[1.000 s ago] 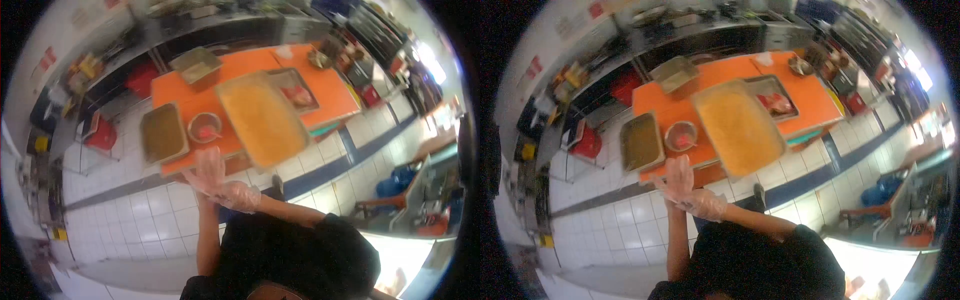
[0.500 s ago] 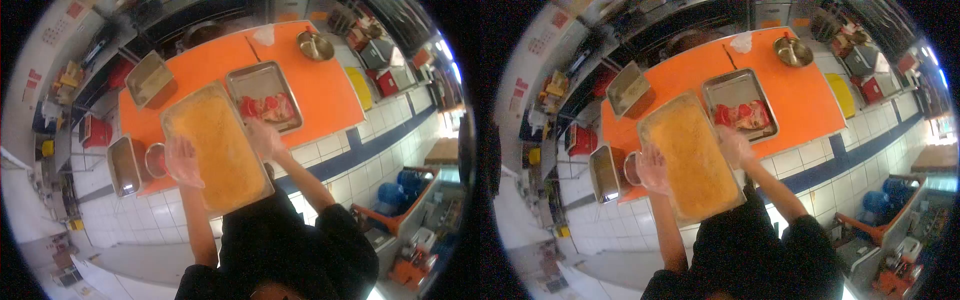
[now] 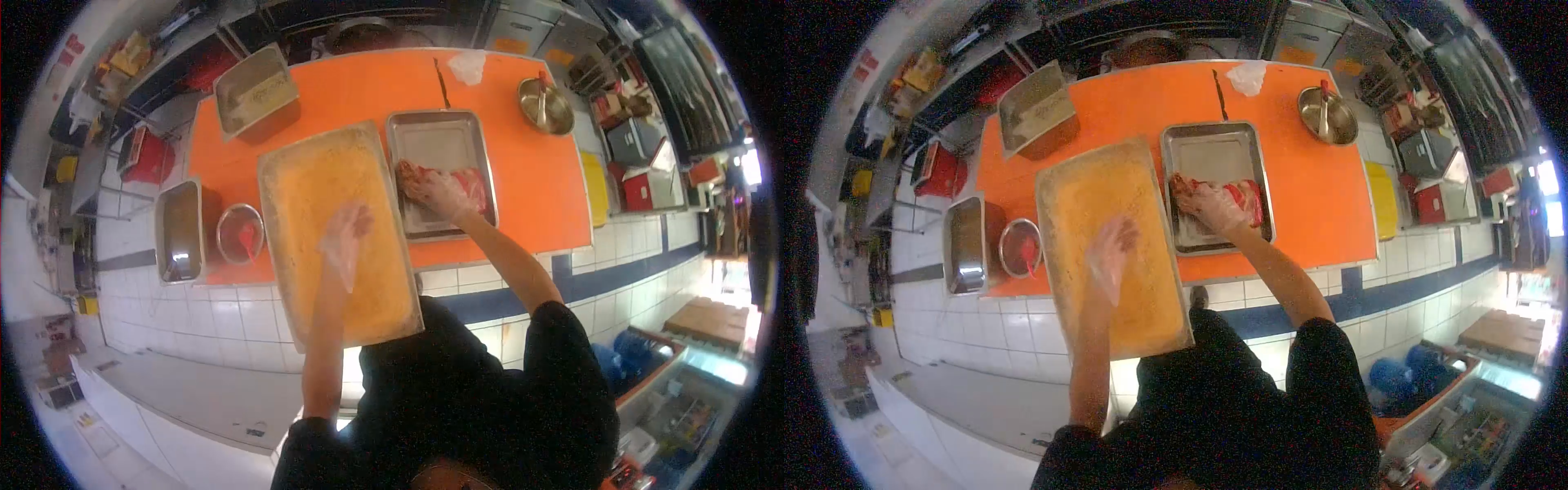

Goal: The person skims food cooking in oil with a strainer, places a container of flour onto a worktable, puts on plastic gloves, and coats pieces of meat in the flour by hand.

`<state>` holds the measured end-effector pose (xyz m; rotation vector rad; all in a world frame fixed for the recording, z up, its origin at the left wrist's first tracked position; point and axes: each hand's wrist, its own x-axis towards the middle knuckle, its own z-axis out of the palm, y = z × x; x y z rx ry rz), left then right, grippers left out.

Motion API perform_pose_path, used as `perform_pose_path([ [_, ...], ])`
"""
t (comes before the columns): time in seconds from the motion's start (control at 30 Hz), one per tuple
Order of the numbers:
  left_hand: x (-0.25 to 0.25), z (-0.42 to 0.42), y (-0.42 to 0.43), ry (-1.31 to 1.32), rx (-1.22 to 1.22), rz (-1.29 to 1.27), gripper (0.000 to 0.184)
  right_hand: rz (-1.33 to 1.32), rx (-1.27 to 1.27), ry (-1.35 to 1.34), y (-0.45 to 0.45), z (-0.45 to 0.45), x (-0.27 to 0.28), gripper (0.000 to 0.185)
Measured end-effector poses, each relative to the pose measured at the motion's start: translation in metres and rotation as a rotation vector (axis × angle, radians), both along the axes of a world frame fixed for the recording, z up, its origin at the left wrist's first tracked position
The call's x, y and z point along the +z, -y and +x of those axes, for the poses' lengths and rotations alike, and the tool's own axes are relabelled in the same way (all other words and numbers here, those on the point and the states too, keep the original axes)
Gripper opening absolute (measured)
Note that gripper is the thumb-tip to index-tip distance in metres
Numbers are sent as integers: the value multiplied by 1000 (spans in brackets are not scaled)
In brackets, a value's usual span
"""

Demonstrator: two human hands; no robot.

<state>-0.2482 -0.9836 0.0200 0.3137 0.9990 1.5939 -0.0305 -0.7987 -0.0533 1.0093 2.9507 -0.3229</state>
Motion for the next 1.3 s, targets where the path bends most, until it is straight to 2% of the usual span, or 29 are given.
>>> perform_pose_path([
  [0.03,6,16,-17,-100,-45,-61,43,-63,-50,-151,-2,11,-6,18],
  [0.07,-1,25,-33,-90,-37,-60,43,-125,-104,-301,-4,24,-10,12],
  [0.1,-12,33,-53,-158,-133,-95,47,-119,-95,-294,-5,40,-7,12],
  [0.13,-18,40,-73,-229,-230,-129,51,-14,-34,-429,-4,54,-3,10],
  [0.17,-17,48,-92,-224,-221,-124,51,33,2,-496,-2,63,-3,10],
  [0.2,-16,57,-107,-556,-327,-197,54,84,38,-560,0,73,-4,10],
  [0.23,-16,68,-117,-890,-436,-273,57,67,45,-598,3,80,-7,15],
  [0.37,9,109,-132,-1077,-507,-211,55,-96,39,-649,20,91,-3,22],
  [0.43,13,115,-141,-1281,-563,-319,50,-216,-10,-685,19,98,-66,26],
  [0.47,8,114,-144,-1291,-572,-332,50,-276,-34,-701,24,97,-75,28],
  [0.5,-3,111,-148,-1387,-690,-389,49,-336,-60,-718,30,91,-70,30],
  [0.53,-13,108,-151,-1478,-809,-444,48,-261,-30,-707,35,94,-62,28],
  [0.57,-28,102,-151,-1480,-819,-448,48,-186,-2,-689,40,94,-47,26],
  [0.63,-52,87,-152,-1647,-712,-77,44,-145,-27,-695,36,97,-40,24],
  [0.67,-51,82,-152,-1643,-721,-72,44,-100,-44,-700,35,98,-37,22],
  [0.73,-44,74,-151,-1390,-658,16,38,-77,-122,-660,34,98,-28,23],
  [0.77,-48,72,-148,-1385,-663,16,38,-48,-187,-624,34,97,-27,24],
  [0.83,-54,68,-141,-1338,-373,67,34,7,-185,-660,32,95,-27,23],
  [0.87,-58,63,-138,-1337,-370,64,34,63,-182,-701,31,93,-29,21],
  [0.93,-67,54,-129,-1027,-199,122,31,9,-202,-690,32,93,-41,21],
  [0.97,-51,54,-120,-1030,-196,112,31,-43,-223,-680,33,94,-48,21],
  [1.03,24,59,-96,-350,-41,-95,38,-103,-237,-692,33,92,-51,20],
  [1.07,56,57,-84,-359,-29,-113,38,-155,-258,-701,34,89,-52,20],
  [1.1,87,53,-67,-384,-50,-153,39,-13,-216,-616,33,88,-47,17],
  [1.17,134,43,-26,-471,-100,-222,40,58,-207,-591,41,80,-23,16],
  [1.2,143,37,-5,-549,-136,-231,40,-5,-247,-647,49,76,-16,17],
  [1.3,158,22,45,-817,-241,-292,40,-9,-277,-530,54,72,-38,19],
])
